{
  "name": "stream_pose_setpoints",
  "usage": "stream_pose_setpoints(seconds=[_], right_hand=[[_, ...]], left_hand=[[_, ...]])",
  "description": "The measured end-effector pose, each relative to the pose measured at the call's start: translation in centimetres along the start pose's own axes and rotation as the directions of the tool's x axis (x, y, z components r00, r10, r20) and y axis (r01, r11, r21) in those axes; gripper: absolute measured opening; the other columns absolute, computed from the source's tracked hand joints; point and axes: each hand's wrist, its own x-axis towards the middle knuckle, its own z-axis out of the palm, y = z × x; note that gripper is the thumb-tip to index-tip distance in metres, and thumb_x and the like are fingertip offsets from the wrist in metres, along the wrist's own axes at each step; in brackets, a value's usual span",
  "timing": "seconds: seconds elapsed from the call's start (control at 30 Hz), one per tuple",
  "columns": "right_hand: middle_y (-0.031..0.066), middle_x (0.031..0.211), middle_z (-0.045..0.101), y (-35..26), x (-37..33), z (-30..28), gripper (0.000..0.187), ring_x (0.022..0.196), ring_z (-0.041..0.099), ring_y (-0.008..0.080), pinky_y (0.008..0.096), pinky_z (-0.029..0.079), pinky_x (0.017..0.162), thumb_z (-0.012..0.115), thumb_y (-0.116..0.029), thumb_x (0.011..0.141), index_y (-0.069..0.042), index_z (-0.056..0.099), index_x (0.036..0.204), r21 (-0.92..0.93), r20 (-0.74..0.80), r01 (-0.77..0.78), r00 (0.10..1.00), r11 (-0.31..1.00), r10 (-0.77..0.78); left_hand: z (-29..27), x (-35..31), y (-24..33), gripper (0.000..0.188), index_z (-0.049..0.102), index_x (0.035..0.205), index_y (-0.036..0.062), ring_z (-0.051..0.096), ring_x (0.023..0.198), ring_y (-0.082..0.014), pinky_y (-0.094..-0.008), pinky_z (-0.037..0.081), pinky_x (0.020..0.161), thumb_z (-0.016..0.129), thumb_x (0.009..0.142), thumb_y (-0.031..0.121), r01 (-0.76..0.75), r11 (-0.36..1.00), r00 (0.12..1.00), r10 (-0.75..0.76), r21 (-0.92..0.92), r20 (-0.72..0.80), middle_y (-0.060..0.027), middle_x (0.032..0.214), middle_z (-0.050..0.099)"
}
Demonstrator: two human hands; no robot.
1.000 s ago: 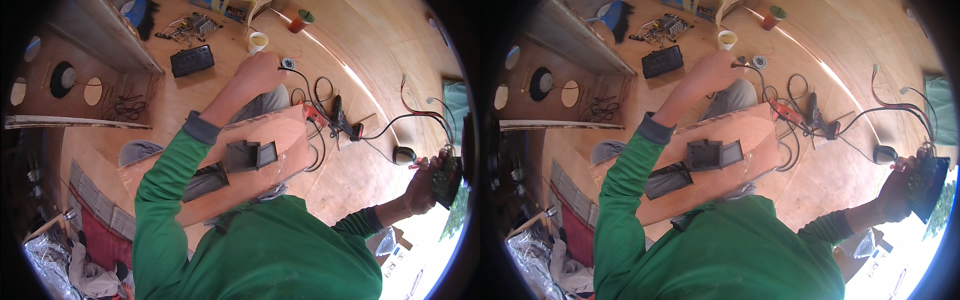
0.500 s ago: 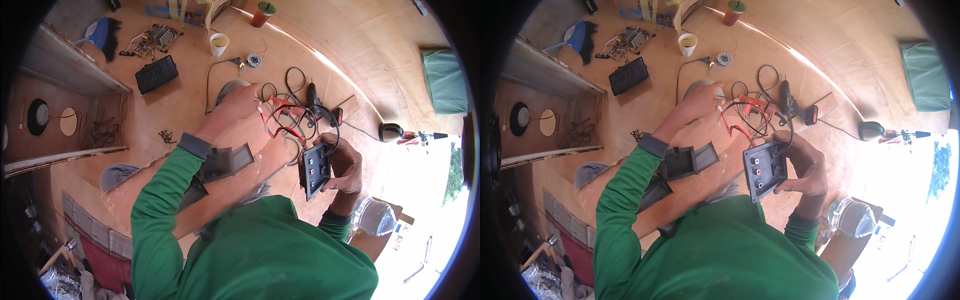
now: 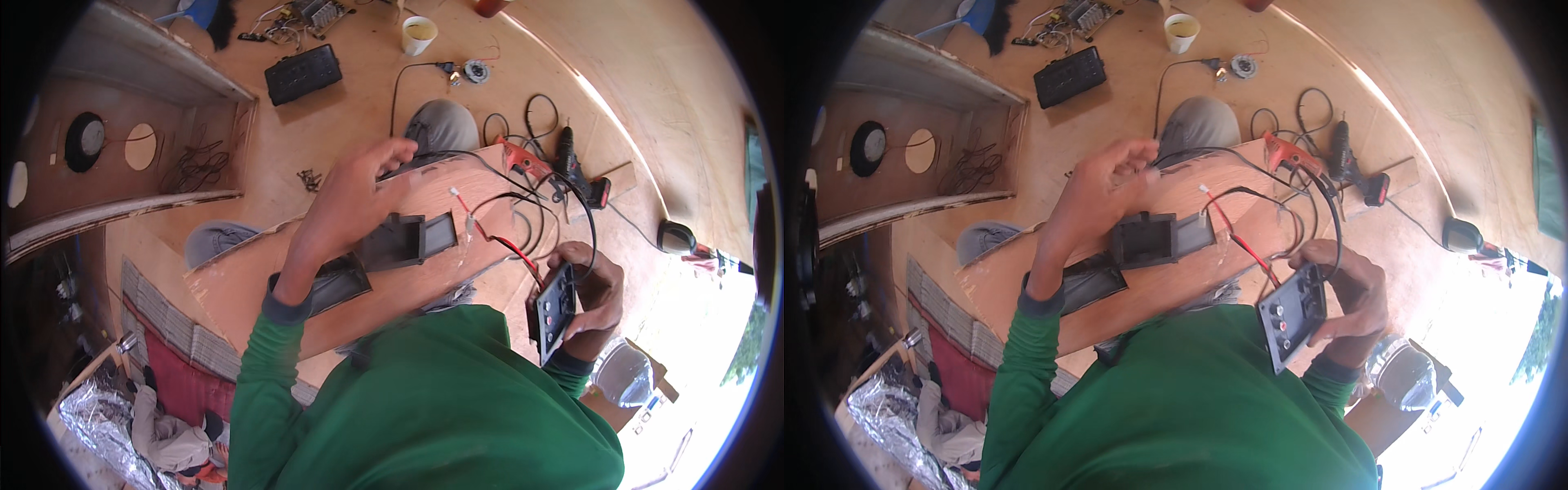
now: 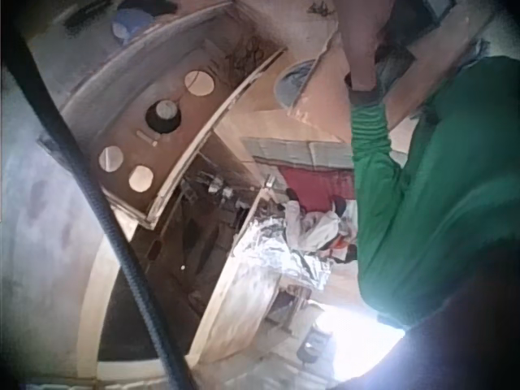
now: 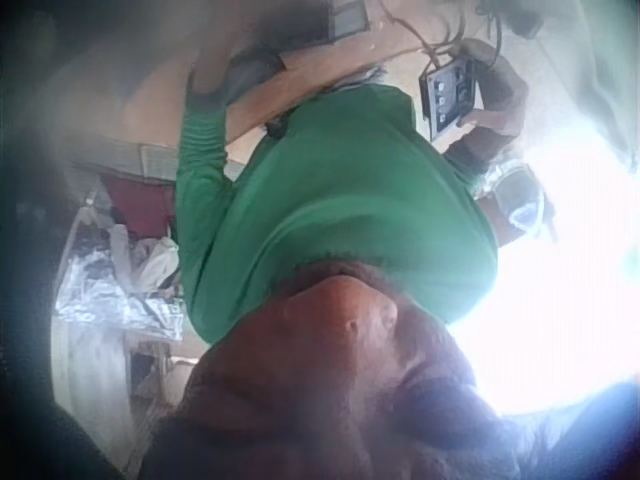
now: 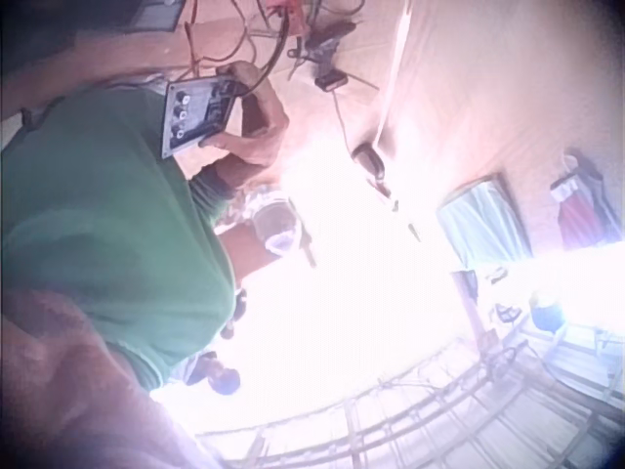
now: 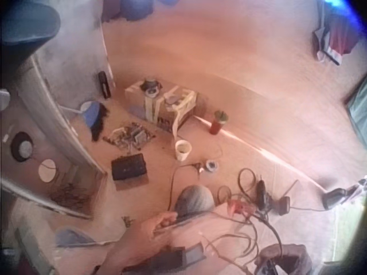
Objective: The person sits on the floor and assembles an electronic device by connecting wires to a circuit board and a black box. They handle a wooden panel with a cutout, fit the electronic components into it, and adjust the wiring.
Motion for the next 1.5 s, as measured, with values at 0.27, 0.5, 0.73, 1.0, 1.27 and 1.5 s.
stream_pose_setpoints(seconds=[0.27, 0.5, 0.73, 1.0, 1.27, 1.5], right_hand=[[0.0318, 0.131, 0.071, -0.2, 0.0, -0.3, 0.118, 0.124, 0.071, 0.0416, 0.0502, 0.055, 0.102, 0.115, -0.028, 0.05, 0.013, 0.063, 0.148, -0.08, 0.102, 0.011, 0.995, 0.997, -0.003], [0.031, 0.137, 0.069, -0.6, 0.2, 0.7, 0.113, 0.128, 0.07, 0.0413, 0.0518, 0.054, 0.108, 0.115, -0.023, 0.051, 0.013, 0.064, 0.146, -0.094, 0.092, -0.031, 0.995, 0.995, 0.04], [0.0291, 0.141, 0.07, -0.3, 0.8, 2.1, 0.108, 0.132, 0.069, 0.0404, 0.0525, 0.053, 0.113, 0.112, -0.015, 0.054, 0.012, 0.065, 0.147, -0.193, 0.09, 0.0, 0.996, 0.981, 0.017], [0.0188, 0.152, 0.07, 0.8, 2.6, 4.2, 0.097, 0.136, 0.07, 0.0318, 0.0451, 0.054, 0.114, 0.109, -0.013, 0.064, 0.004, 0.067, 0.149, -0.397, 0.172, 0.036, 0.985, 0.917, 0.035], [0.0163, 0.147, 0.071, 2.9, 3.0, 6.5, 0.089, 0.115, 0.075, 0.028, 0.0403, 0.062, 0.097, 0.104, -0.009, 0.07, 0.001, 0.065, 0.151, -0.498, 0.03, -0.082, 0.993, 0.863, 0.112], [0.0176, 0.151, 0.069, 7.8, 2.5, 8.1, 0.091, 0.129, 0.073, 0.0292, 0.0414, 0.062, 0.102, 0.104, -0.01, 0.072, -0.003, 0.064, 0.153, -0.502, -0.076, -0.157, 0.988, 0.85, 0.138]], left_hand=[[-0.3, -8.3, -1.2, 0.112, 0.051, 0.161, 0.0084, 0.038, 0.16, -0.0399, -0.0538, 0.034, 0.133, 0.103, 0.065, 0.03, -0.132, 0.857, 0.989, 0.076, 0.499, 0.131, -0.014, 0.167, 0.048], [2.9, -9.6, -2.5, 0.099, 0.056, 0.15, 0.0084, 0.03, 0.165, -0.0416, -0.0708, 0.02, 0.135, 0.102, 0.067, 0.034, -0.121, 0.731, 0.991, 0.132, 0.671, 0.036, -0.0158, 0.17, 0.042], [6.4, -10.8, -0.2, 0.092, 0.057, 0.149, 0.0037, 0.034, 0.163, -0.0439, -0.0719, 0.022, 0.133, 0.099, 0.074, 0.036, -0.091, 0.77, 0.996, 0.08, 0.631, 0.046, -0.0197, 0.163, 0.047], [6.2, -9.3, 1.8, 0.056, 0.055, 0.155, -0.0014, 0.062, 0.14, -0.0243, -0.0434, 0.049, 0.121, 0.06, 0.117, 0.04, 0.572, 0.552, 0.788, -0.165, -0.607, 0.593, -0.0151, 0.155, 0.063], [9.0, -5.8, 0.8, 0.048, 0.06, 0.152, -0.0059, 0.072, 0.123, -0.0216, -0.0369, 0.056, 0.11, 0.065, 0.115, 0.025, 0.39, 0.404, 0.92, -0.132, -0.828, 0.369, -0.0171, 0.139, 0.073], [8.0, -4.1, -2.1, 0.045, 0.069, 0.144, -0.0043, 0.077, 0.112, -0.0184, -0.0354, 0.061, 0.097, 0.065, 0.116, 0.031, 0.36, 0.675, 0.933, -0.256, -0.644, 0.252, -0.0151, 0.125, 0.08]])
